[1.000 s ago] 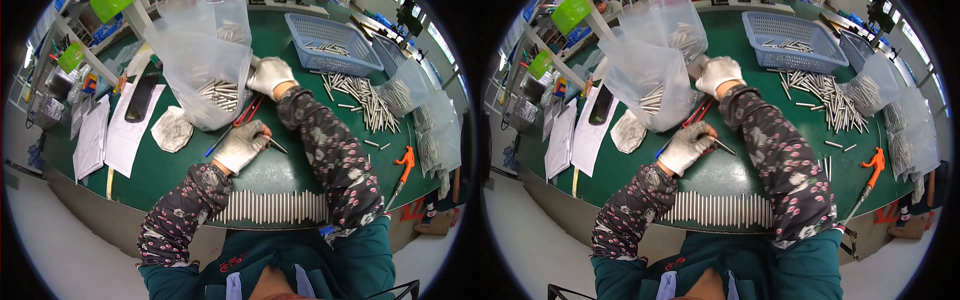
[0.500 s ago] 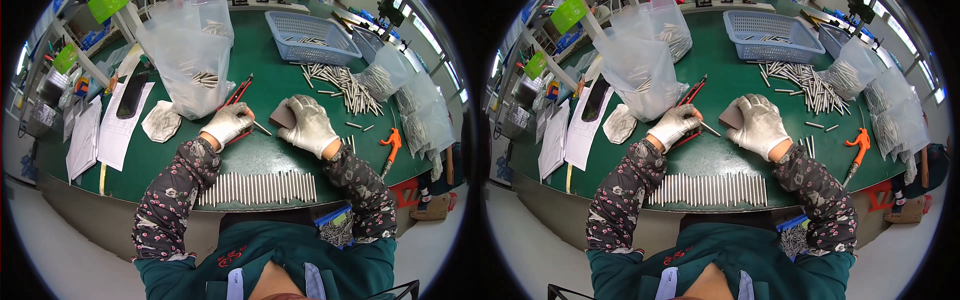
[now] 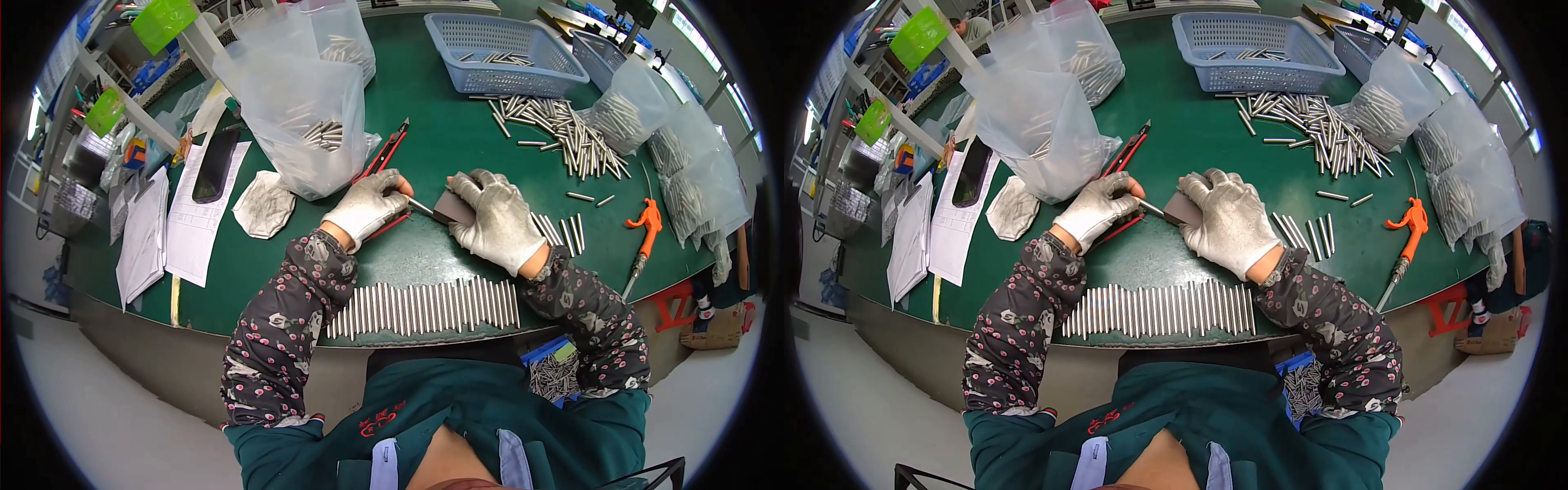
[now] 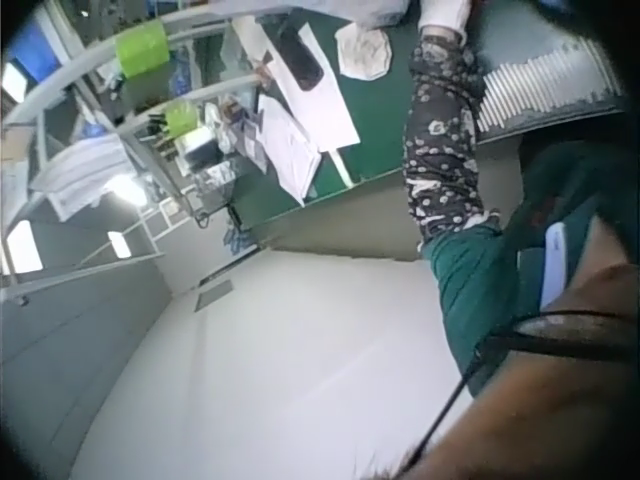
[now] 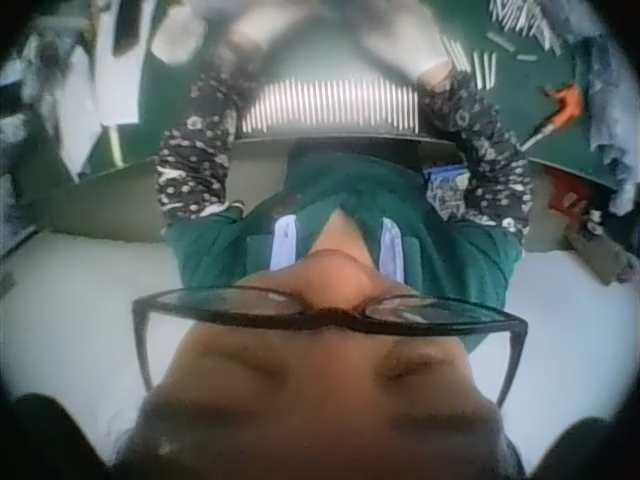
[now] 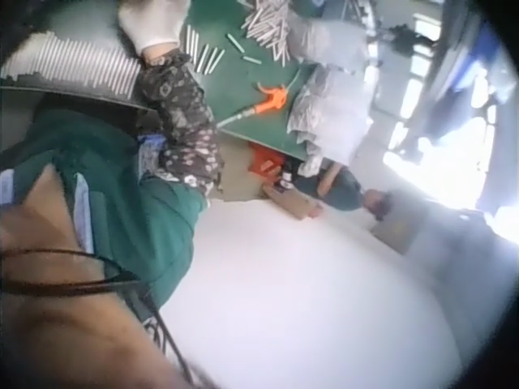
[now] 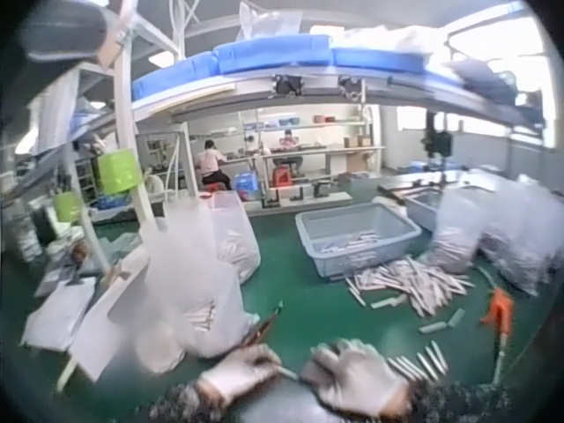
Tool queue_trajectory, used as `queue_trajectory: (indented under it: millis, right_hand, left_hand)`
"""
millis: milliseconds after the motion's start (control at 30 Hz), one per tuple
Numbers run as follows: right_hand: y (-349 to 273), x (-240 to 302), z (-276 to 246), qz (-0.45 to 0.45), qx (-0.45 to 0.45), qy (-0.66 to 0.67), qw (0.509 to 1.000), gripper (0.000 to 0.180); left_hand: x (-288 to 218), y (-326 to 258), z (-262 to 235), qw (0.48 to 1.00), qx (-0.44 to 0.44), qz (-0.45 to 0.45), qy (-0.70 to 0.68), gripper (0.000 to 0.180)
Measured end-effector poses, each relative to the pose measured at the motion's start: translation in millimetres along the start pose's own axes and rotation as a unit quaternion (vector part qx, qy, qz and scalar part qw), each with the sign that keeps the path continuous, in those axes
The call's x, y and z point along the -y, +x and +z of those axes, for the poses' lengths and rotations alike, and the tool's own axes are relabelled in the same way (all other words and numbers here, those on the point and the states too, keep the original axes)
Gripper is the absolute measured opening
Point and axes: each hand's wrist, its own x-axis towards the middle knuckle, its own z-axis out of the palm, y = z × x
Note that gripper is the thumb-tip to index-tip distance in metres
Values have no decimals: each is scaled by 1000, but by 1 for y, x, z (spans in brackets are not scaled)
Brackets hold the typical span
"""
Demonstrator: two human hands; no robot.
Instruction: Cleaning, sorting, and arranging small metal rods in rows on a workbench in a factory setting.
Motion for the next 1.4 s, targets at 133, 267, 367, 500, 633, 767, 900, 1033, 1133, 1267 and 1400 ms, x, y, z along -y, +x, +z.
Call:
queue_trajectory:
  millis: [133, 267, 367, 500, 633, 767, 900, 1033, 1133, 1267, 1400]
  right_hand:
    - [0, 1, -1, 13, 30, 11, 999, 52]
    - [-3, 0, 3, -22, -7, -11, 1000, 49]
    - [-4, 0, 2, -18, 5, -10, 1000, 50]
    - [-6, 0, 4, -10, 24, 0, 1000, 57]
    - [-6, 2, 2, -8, 30, 9, 999, 57]
    - [-6, 2, 2, -5, 29, 18, 999, 57]
    - [-5, 1, 2, -5, 22, 12, 1000, 54]
    - [-4, -2, 3, -2, 10, -1, 1000, 52]
    - [-3, -2, 1, 5, 14, 13, 1000, 54]
    - [-3, -3, 2, 3, 11, -8, 1000, 53]
    - [-3, -4, 2, 5, 6, -8, 1000, 53]
  left_hand:
    - [-5, -4, -2, 1000, 10, -4, 5, 13]
    - [-6, -8, -1, 1000, 7, 7, 1, 12]
    - [-9, -9, 0, 1000, 6, 1, 0, 11]
    - [-5, -8, -1, 1000, 16, 5, -13, 12]
    - [-8, -10, -2, 1000, 24, -3, 3, 14]
    - [-8, -11, -3, 1000, 24, -7, -4, 14]
    - [-7, -10, -2, 1000, 15, -9, -21, 13]
    - [-12, -10, -1, 1000, -1, -8, 24, 12]
    - [-10, -9, 0, 1000, -3, -7, 1, 11]
    - [-10, -8, 0, 1000, 0, -16, 4, 12]
    - [-8, -6, -1, 999, -1, -10, 44, 12]
